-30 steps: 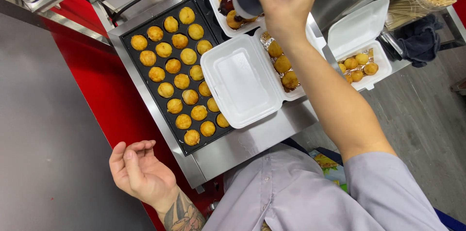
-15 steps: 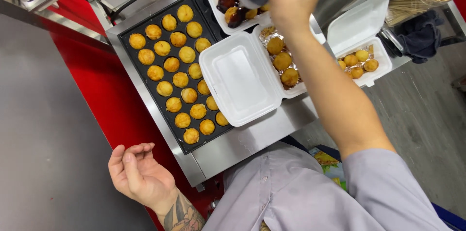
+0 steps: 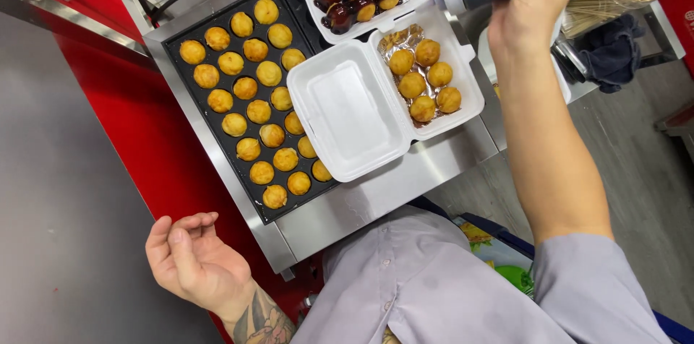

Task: Preparing several orders of takoyaki by deep frying, saucing, and topping them in takeout containers.

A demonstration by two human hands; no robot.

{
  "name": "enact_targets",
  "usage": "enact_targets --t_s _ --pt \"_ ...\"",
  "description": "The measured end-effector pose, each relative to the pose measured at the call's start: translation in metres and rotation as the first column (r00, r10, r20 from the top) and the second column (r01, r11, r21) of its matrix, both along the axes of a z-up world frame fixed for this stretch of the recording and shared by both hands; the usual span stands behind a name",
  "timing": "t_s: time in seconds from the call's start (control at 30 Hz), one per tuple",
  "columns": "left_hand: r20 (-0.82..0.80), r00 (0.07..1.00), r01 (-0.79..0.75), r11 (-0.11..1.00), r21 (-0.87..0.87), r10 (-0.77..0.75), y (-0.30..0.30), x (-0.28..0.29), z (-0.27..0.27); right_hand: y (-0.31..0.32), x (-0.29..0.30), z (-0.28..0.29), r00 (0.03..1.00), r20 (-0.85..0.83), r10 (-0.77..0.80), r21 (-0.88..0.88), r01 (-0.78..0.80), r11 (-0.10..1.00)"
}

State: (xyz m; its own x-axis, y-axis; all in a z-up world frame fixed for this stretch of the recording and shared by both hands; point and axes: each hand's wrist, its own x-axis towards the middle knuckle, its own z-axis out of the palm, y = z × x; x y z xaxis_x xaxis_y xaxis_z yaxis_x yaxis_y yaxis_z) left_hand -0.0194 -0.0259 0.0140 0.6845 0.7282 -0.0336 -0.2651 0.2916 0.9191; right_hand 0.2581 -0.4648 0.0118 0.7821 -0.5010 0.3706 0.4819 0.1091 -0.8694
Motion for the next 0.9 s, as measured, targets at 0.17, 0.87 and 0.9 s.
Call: enact_targets --t_s 0.17,0.87,0.9 --pt "0.01 1.0 0.009 0.999 0.038 -0.01 -0.017 -0.004 0.007 0.008 -0.05 0.028 0.974 -0.093 0.205 0.1 -0.196 0.976" --pt "-0.036 0.982 -0.183 0.979 0.089 0.187 -0.13 -0.065 0.021 0.014 -0.044 0.029 0.889 -0.098 0.447 -0.44 -0.442 0.782" --pt "-0.032 0.981 -0.187 0.978 0.091 0.19 -0.132 -0.066 0.021 0.013 -0.045 0.03 0.889 -0.073 0.453 -0.454 -0.433 0.778"
